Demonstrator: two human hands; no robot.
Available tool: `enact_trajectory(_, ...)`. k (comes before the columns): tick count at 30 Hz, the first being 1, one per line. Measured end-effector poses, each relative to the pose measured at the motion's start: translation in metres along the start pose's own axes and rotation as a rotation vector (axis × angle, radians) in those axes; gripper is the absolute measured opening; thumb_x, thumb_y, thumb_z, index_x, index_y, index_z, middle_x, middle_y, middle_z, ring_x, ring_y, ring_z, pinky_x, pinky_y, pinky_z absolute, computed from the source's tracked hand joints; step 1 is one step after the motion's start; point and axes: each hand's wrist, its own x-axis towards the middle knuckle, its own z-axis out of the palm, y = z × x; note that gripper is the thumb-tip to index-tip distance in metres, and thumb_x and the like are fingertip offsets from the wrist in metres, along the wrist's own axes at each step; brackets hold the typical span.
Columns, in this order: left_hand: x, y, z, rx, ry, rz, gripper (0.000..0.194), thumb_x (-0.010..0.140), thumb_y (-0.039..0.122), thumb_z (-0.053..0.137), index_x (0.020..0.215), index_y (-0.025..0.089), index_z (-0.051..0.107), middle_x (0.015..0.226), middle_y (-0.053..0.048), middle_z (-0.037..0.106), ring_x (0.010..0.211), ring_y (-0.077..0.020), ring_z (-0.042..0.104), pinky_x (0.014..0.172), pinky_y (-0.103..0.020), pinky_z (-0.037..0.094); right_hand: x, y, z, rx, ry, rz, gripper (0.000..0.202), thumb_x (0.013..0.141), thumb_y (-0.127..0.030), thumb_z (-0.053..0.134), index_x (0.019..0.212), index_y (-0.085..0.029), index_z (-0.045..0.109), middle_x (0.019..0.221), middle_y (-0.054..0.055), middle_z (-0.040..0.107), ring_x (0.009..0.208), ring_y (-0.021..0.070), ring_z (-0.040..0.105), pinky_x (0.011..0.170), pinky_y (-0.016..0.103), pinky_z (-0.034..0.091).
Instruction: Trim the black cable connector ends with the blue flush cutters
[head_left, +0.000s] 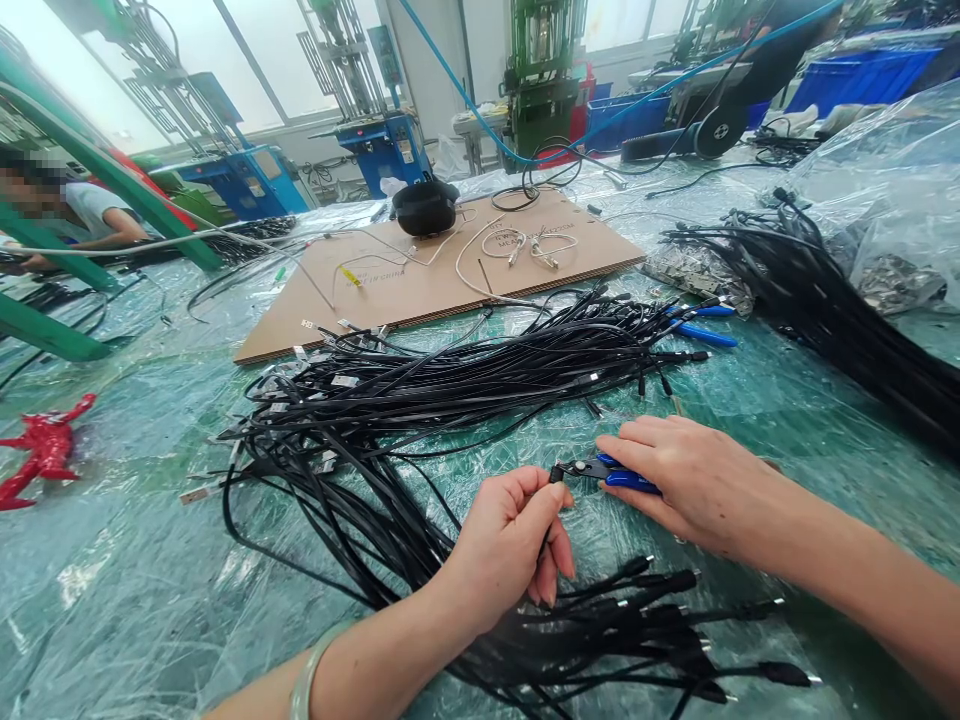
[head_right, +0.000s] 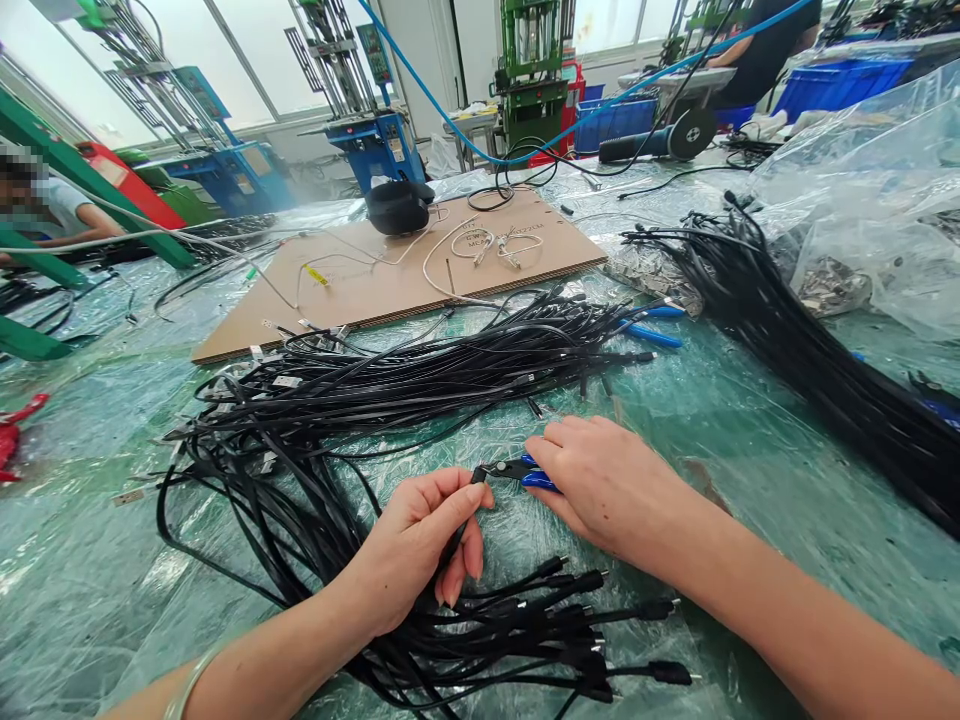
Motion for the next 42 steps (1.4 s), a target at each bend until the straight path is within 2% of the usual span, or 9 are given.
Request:
enact_trajectory(8,-0.0001,0.0011,-0.0004,-0.001,-0.007,-0.002,0.023,0.084,0.039,0.047,0.079,0.017,0.051,0.044,0.002,0.057,0.026,-0.0058,0.039,0.028,-0.013,0.027,-0.0009,0.0026,-0.0046,0.030,-0.022,0.028,0.013,0.080,-0.023,0.061,0.090,-0.015,0.062,0.073,0.004,0.061,0.063,0.0184,0.056,0.054,0.028,0.040)
enact_trajectory(24,0.0006,-0.0011,0.0001,0.000,0.005,0.014,0.022,0.085,0.038,0.047,0.078,0.017,0.051,0.043,0.003,0.056,0.026,-0.0054,0.040,0.027,-0.012,0.027,-0.0005,-0.0014,-0.0002,-0.034,-0.002,0.015,0.018,0.079,-0.023,0.059,0.094,-0.014,0.061,0.083,0.008,0.063,0.077,0.0245,0.057,0.062,0.035,0.043)
enact_trajectory(37,-0.0001,-0.0006,-0.0003,0.005,0.004,0.007,0.022,0.085,0.037,0.047,0.079,0.017,0.051,0.043,0.003,0.056,0.026,-0.0055,0.040,0.027,-0.012,0.027,-0.0006,0.0005,-0.0017,0.046,-0.038,0.047,0.016,0.081,-0.024,0.059,0.093,-0.014,0.063,0.073,0.005,0.062,0.064,0.0199,0.058,0.056,0.031,0.043)
enact_trajectory(42,0.0000,-0.0006,-0.0003,-0.003,0.000,0.005,0.022,0.085,0.037,0.047,0.079,0.017,0.051,0.044,0.003,0.056,0.026,-0.0054,0.040,0.027,-0.012,0.027,0.0000,-0.0003,-0.0046,0.035,-0.029,0.042,0.019,0.081,-0.025,0.059,0.094,-0.013,0.063,0.077,0.006,0.062,0.070,0.0221,0.058,0.059,0.033,0.044)
